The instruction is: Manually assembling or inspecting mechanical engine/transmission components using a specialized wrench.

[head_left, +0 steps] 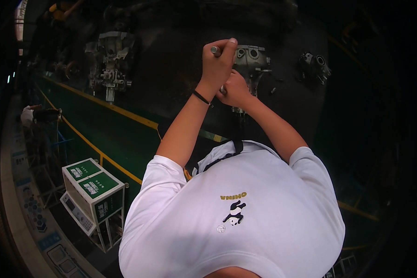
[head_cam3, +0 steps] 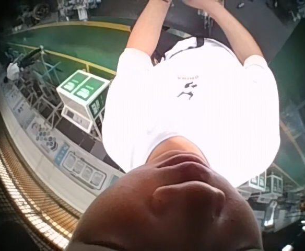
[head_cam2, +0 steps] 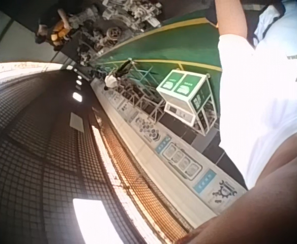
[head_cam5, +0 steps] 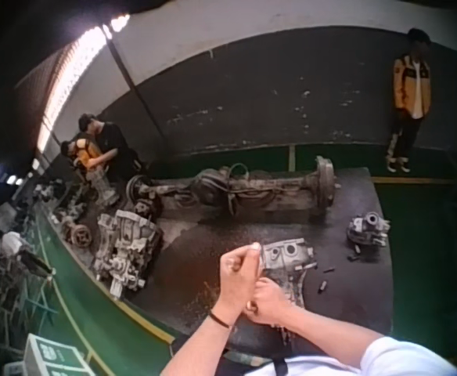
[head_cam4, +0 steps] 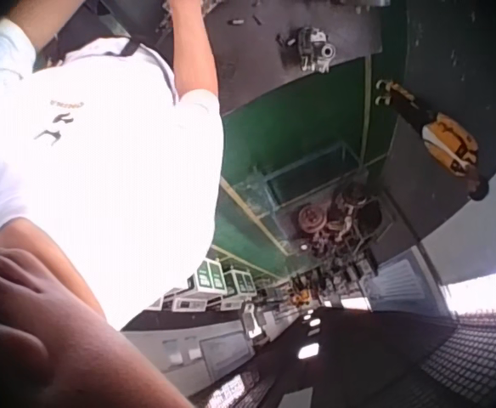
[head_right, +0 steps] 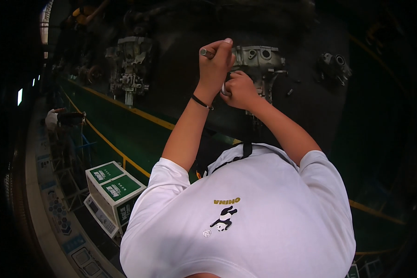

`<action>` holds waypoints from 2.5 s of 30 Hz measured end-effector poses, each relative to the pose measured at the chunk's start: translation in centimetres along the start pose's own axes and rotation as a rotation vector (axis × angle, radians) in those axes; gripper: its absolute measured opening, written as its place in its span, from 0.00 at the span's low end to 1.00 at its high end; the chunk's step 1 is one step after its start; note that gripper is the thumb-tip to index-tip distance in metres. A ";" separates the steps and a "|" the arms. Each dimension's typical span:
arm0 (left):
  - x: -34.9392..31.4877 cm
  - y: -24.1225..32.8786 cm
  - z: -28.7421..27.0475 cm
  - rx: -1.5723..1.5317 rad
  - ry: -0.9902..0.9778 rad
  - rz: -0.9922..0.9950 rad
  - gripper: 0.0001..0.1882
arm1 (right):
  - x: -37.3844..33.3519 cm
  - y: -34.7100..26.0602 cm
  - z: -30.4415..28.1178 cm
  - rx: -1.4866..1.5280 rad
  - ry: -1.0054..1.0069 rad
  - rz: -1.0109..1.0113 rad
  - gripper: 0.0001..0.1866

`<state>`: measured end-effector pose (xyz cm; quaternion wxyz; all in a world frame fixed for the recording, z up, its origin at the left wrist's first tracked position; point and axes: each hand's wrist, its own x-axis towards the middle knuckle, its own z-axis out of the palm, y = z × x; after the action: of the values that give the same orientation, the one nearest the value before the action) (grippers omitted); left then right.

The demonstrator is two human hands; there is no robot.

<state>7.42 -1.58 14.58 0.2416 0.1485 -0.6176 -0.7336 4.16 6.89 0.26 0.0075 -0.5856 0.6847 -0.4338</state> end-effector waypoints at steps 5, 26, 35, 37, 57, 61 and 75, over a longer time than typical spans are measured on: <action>-2.1 -2.1 3.5 0.619 -0.378 0.265 0.17 | 5.4 -1.3 -2.9 0.029 -0.391 0.582 0.15; -2.9 -2.2 0.8 -0.164 -0.053 0.077 0.22 | -4.7 2.7 -0.2 0.295 0.524 0.440 0.10; -0.9 -2.5 3.7 0.619 -0.252 0.248 0.10 | -1.2 -3.1 -0.4 0.590 -0.040 0.353 0.13; -1.8 -2.2 4.9 0.799 -0.330 0.500 0.04 | 2.1 -4.8 -4.1 0.697 -0.250 0.467 0.21; 3.4 -1.5 1.4 0.753 -0.110 0.523 0.17 | 1.4 0.4 1.7 0.109 0.291 0.003 0.16; -1.1 -1.0 4.3 0.642 -0.369 0.562 0.22 | 6.3 0.2 -2.8 0.449 -0.271 0.654 0.21; 3.1 -2.1 -0.8 0.570 0.007 0.353 0.37 | -0.5 -0.4 -2.1 -0.372 -0.049 0.273 0.14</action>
<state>4.91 -3.69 12.60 0.3159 0.1033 -0.8134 -0.4775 3.54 8.55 1.63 -0.0256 -0.4892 0.8254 -0.2806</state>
